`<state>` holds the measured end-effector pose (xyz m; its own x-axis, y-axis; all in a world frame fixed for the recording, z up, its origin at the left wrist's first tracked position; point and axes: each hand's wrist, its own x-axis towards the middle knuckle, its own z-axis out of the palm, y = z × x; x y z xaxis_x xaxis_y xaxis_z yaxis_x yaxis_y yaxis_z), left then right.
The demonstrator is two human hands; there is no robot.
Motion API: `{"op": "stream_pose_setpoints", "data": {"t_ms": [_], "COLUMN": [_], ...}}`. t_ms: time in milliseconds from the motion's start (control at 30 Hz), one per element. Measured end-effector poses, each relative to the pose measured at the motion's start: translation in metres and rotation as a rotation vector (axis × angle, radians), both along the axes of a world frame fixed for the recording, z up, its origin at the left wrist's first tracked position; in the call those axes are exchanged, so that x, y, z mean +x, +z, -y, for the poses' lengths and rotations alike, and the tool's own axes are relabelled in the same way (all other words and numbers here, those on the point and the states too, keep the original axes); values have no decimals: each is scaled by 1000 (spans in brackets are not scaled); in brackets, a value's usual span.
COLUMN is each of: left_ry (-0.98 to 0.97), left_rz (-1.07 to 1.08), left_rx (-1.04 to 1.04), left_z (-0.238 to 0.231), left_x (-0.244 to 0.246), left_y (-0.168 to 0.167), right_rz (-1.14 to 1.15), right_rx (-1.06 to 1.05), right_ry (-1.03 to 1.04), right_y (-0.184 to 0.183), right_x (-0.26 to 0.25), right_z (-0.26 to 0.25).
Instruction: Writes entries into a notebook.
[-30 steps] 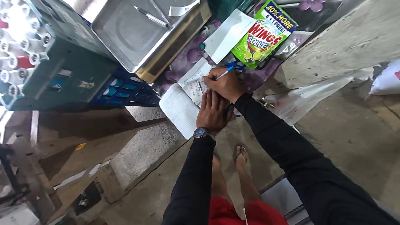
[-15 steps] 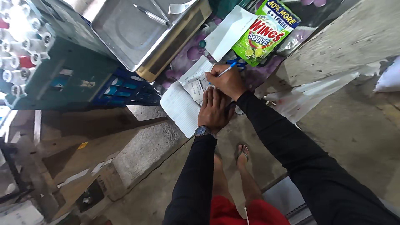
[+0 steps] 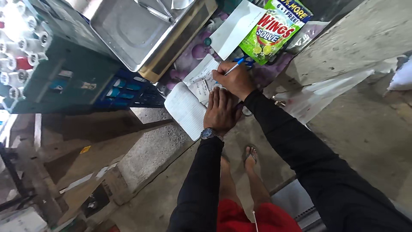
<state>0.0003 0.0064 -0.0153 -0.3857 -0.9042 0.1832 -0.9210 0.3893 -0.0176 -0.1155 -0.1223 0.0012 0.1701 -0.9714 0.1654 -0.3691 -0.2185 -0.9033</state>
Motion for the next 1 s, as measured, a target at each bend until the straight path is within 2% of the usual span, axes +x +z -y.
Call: {"op": "stream_pose_setpoints", "data": {"t_ms": [333, 500, 1000], "left_ry": [12, 7, 16], "left_rz": [38, 4, -18], "left_rx": [22, 19, 14], "left_z": [0, 2, -1], "left_x": [-1, -1, -1], "left_y": [1, 2, 5], "right_rz": [26, 6, -38], "right_rx": [-17, 58, -34], "right_ry": [-28, -71, -67], "right_y": [-1, 8, 1], "right_x": [-1, -7, -9], "right_z": [0, 1, -2]}}
